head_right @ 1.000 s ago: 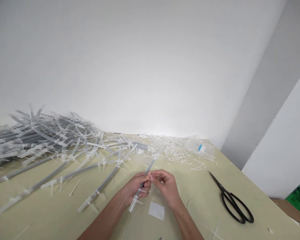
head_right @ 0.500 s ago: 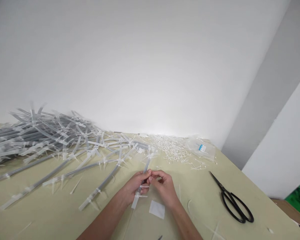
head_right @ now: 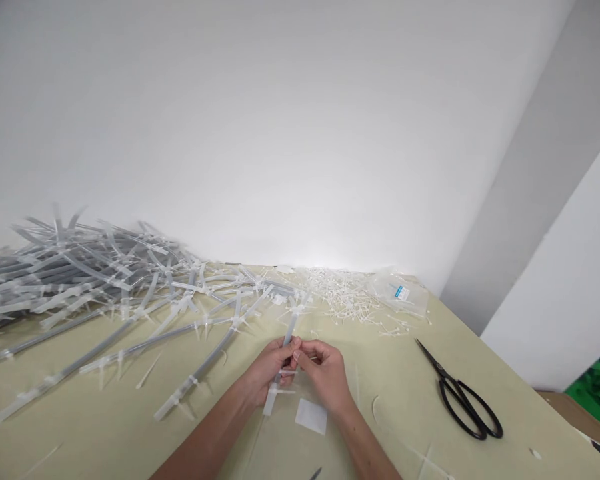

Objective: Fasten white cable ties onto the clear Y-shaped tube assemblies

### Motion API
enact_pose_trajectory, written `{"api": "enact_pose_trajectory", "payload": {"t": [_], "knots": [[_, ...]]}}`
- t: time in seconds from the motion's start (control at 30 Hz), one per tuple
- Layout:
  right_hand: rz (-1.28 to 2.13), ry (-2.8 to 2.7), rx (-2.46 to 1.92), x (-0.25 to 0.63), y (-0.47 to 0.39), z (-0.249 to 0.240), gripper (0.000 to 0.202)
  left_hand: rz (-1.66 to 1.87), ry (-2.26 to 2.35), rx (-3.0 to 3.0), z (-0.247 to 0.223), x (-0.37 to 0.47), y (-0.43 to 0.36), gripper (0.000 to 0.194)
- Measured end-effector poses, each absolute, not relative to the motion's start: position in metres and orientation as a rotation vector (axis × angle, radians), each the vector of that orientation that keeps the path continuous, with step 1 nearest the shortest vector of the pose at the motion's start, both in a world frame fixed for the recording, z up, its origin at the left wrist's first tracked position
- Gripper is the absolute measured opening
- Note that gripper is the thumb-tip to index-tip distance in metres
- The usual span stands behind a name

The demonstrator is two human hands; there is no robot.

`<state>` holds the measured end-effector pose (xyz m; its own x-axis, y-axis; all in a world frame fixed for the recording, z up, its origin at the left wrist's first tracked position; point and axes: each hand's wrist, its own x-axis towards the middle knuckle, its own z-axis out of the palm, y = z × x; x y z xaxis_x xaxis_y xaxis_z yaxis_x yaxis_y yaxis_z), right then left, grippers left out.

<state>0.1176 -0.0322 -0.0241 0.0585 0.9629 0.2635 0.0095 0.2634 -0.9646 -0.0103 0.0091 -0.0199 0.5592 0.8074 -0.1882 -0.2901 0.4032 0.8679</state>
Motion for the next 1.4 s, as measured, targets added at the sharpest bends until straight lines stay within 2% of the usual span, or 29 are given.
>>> {"api": "enact_pose_trajectory", "payload": {"t": [0.8,1.1,1.4], "knots": [[0.658,-1.333,-1.169,0.115,-0.033,-0.03,0.021,0.832,0.738,0.988,-0.023,-0.007,0.005,0.043],[0.87,-1.201,-1.148,0.11,-0.029,-0.044,0.03,0.866,0.753,0.992,-0.019,-0.005,-0.001,0.045],[1.033,-0.941,-1.118,0.127,-0.021,-0.053,0.036,0.848,0.727,1.019,-0.012,-0.011,-0.004,0.038]]}}
